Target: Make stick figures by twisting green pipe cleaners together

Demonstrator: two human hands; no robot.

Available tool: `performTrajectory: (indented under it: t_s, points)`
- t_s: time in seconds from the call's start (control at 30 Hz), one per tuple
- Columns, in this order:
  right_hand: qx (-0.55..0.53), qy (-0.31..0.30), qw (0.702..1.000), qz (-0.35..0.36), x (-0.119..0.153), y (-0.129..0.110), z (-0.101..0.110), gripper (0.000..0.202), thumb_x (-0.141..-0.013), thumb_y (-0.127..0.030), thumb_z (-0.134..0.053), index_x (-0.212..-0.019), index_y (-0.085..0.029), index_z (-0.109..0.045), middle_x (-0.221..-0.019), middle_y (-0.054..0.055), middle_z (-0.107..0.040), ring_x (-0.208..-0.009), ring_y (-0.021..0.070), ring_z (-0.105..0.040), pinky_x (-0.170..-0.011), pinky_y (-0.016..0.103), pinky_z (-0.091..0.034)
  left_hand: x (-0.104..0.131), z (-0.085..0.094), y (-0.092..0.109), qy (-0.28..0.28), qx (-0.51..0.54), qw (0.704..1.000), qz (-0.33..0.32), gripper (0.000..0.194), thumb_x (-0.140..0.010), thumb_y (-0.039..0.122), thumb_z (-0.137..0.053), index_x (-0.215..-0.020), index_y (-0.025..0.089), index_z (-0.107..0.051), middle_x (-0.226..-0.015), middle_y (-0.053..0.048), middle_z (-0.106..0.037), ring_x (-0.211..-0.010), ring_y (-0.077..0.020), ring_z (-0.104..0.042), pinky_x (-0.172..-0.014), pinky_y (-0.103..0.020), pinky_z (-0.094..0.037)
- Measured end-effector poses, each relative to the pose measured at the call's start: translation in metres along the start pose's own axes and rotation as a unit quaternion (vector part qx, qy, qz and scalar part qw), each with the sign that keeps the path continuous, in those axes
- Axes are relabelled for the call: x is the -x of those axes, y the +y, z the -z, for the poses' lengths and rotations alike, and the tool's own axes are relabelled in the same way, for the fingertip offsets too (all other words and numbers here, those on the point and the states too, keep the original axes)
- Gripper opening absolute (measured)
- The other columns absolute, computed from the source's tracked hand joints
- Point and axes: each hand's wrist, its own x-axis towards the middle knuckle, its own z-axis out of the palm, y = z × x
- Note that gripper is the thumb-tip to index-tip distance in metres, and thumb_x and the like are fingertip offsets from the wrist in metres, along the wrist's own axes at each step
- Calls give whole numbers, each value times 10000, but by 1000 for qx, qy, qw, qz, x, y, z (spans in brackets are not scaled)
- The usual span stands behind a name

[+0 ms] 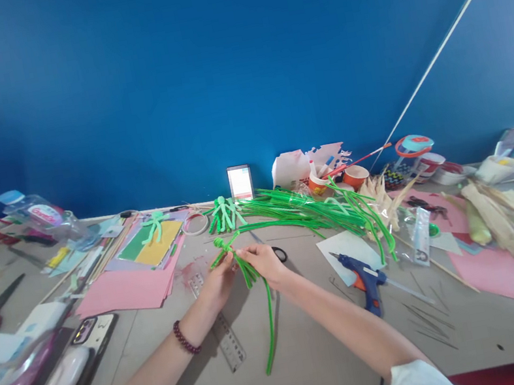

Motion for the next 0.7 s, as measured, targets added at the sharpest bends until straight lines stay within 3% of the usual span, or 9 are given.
performTrajectory:
  t_s: [0.13, 0.3, 0.43, 0.57, 0.63, 0.7]
  points:
    - [-79, -71, 987, -121, -3, 0, 4, 274, -626, -385, -748, -630, -153, -602, -496, -40, -548, -402, 58, -405, -395, 184, -298, 2, -1, 2, -12, 21, 999, 36, 207, -564, 204, -822, -691, 139, -672, -665, 5, -657, -622, -102, -584, -632, -219, -443]
    - [-96, -122, 976, -154, 0, -9, 6, 267, -645, -333, -753, -627, -139, -570, -465, -68, -455, -354, 18, -257, -322, 167, -97, 4, -2, 7, -50, 23, 996, 65, 217, -573, 219, -821, -721, 130, -689, -660, -3, -669, -590, -96, -576, -611, -211, -442]
    - [-78, -115, 985, -99, 2, -14, 5, 320, -615, -389, -762, -717, -139, -590, -470, -81, -431, -369, 13, -232, -339, 165, -78, 0, -2, 5, -45, 13, 998, 41, 209, -593, 212, -805, -770, 150, -712, -707, -12, -694, -624, -101, -587, -637, -218, -437]
    - [16, -24, 1000, -3, 3, -17, 5, 306, -662, -424, -694, -756, -148, -601, -487, -57, -498, -375, 41, -326, -367, 176, -207, 0, -2, 1, -63, 0, 998, 32, 268, -608, 253, -798, -842, 152, -713, -842, -40, -704, -764, -136, -613, -708, -246, -445]
    - [105, 19, 991, 80, 4, -20, 5, 244, -715, -394, -637, -755, -155, -619, -578, -15, -588, -458, 85, -462, -436, 203, -331, 2, -1, 0, -61, -26, 997, 39, 266, -618, 262, -792, -844, 149, -709, -828, -36, -689, -747, -134, -605, -668, -243, -444]
    - [213, 66, 960, 167, 8, -24, 6, 176, -758, -340, -597, -745, -168, -634, -683, 14, -650, -596, 133, -563, -554, 237, -412, 3, -1, 0, -42, -52, 997, 31, 233, -616, 248, -790, -810, 151, -705, -790, -20, -665, -703, -119, -589, -621, -232, -435]
